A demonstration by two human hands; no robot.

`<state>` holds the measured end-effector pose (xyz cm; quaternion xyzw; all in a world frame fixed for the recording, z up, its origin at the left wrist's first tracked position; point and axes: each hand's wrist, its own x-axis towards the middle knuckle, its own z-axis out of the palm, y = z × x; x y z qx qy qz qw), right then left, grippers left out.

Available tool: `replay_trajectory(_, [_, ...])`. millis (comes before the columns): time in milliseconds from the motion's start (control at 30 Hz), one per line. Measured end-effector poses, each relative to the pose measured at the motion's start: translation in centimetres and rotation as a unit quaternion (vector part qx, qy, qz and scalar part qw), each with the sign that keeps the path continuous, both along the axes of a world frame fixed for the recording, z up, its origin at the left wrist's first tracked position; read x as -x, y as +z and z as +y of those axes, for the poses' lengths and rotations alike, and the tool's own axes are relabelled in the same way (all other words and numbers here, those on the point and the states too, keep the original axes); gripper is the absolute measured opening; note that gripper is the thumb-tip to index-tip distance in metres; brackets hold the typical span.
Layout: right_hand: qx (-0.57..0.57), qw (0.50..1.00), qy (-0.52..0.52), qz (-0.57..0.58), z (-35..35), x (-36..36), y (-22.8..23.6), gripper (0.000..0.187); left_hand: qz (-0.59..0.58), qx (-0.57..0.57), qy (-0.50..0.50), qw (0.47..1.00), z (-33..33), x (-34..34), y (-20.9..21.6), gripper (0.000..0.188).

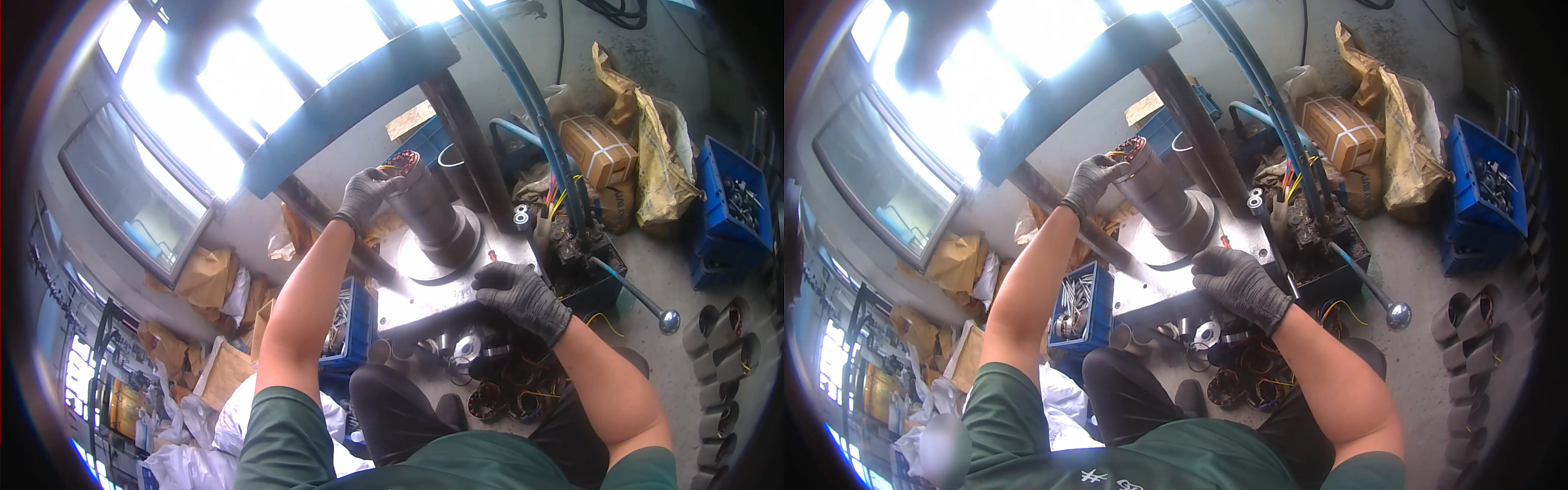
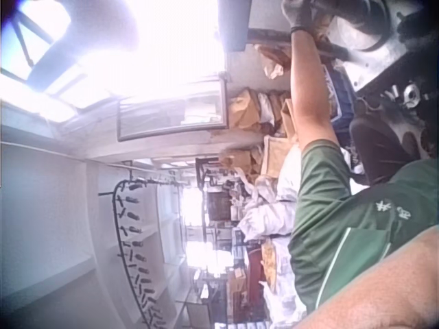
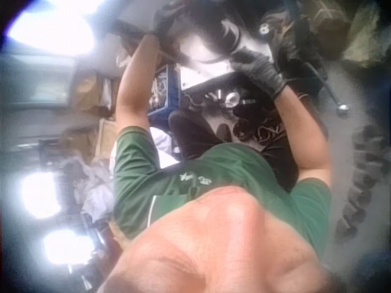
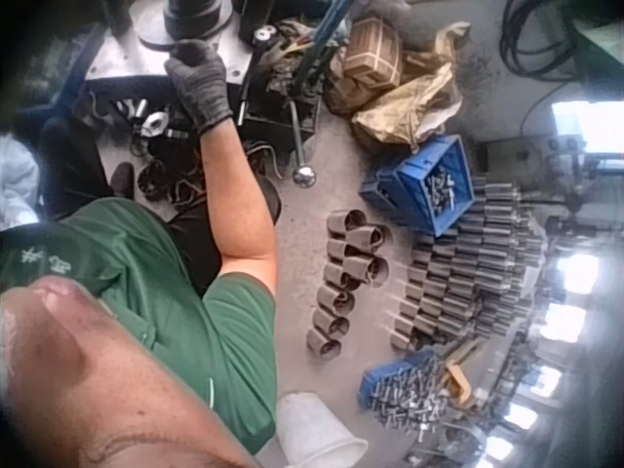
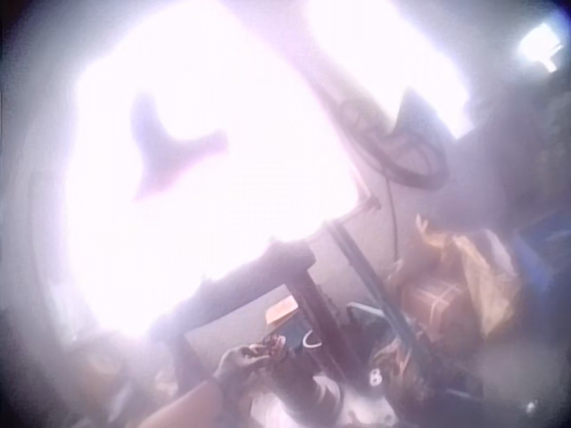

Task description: Assembling and inspecting motor stator components using a screwdriver and a press machine.

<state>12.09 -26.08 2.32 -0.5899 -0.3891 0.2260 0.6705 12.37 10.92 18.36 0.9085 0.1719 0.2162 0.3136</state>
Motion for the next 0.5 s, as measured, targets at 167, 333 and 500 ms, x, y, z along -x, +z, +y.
replay_trajectory(167, [0.058, 0.998, 0.013, 0.001, -0.2, 0.1, -0.4, 0.032, 0.001, -0.024, -0.050, 0.998, -1.1, -0.4, -1.3, 0.051])
replay_trajectory(333, [0.043, 0.998, 0.042, -0.030, 0.2, 0.8, -1.1, 0.032, -0.095, 0.032, -0.089, 0.991, 0.7, -0.9, -3.4, 0.057])
replay_trajectory(500, [0.061, 0.997, 0.049, -0.022, 0.1, 1.0, -3.1, 0.033, -0.033, -0.076, 0.046, 0.995, -3.5, -1.0, -2.5, 0.056])
